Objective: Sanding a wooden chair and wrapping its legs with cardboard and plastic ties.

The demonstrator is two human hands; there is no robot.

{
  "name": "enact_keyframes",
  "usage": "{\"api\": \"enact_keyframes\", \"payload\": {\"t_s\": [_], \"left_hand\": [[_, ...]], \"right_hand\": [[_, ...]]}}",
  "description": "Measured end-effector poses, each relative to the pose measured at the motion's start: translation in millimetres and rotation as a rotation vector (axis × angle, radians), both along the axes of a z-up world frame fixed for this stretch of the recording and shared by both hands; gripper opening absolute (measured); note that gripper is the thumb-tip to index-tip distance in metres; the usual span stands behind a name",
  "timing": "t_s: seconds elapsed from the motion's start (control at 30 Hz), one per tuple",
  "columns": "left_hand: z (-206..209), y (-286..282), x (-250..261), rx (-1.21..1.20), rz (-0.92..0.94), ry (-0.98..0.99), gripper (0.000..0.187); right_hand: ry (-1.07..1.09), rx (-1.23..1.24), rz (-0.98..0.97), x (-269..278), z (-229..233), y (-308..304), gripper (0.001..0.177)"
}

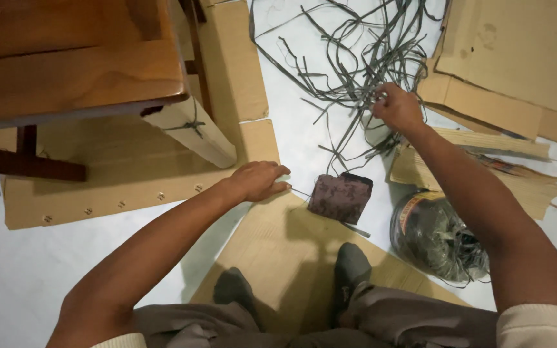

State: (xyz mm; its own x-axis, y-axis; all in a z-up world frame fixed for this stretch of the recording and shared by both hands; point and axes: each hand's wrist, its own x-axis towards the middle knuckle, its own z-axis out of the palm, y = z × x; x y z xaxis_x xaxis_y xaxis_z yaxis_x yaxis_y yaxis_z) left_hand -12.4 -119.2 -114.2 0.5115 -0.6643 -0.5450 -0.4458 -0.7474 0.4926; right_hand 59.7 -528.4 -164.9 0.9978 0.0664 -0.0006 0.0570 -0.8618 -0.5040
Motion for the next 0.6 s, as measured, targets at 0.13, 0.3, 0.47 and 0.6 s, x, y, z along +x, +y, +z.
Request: {"api": "enact_keyframes", "payload": {"t_s": [0.13,0.3,0.47,0.6], "left_hand": [[-0.8,5.6,-1.7,0.006,-0.016,-0.016,0.047],[-16.0,12.0,-7.4,0.02,-0.016,-0.028,0.046],[-21.0,11.0,-6.5,0.023,-0.062,-0.033,0.045],[-19.6,5.9,-2.1,0.021,-0.05,0.004,0.045]], "right_hand": [[0.201,-0.102,0.062,0.6,0.7,-5.2,0.022],[0.451,-0.256,0.153,-13.3,-24.6,-3.6,0.026],[0.371,-0.324,0.169,-14.3,-19.3,6.0,0.027],[0.256,-0.15,0.13,-12.3,-14.5,21.2,0.039]]}}
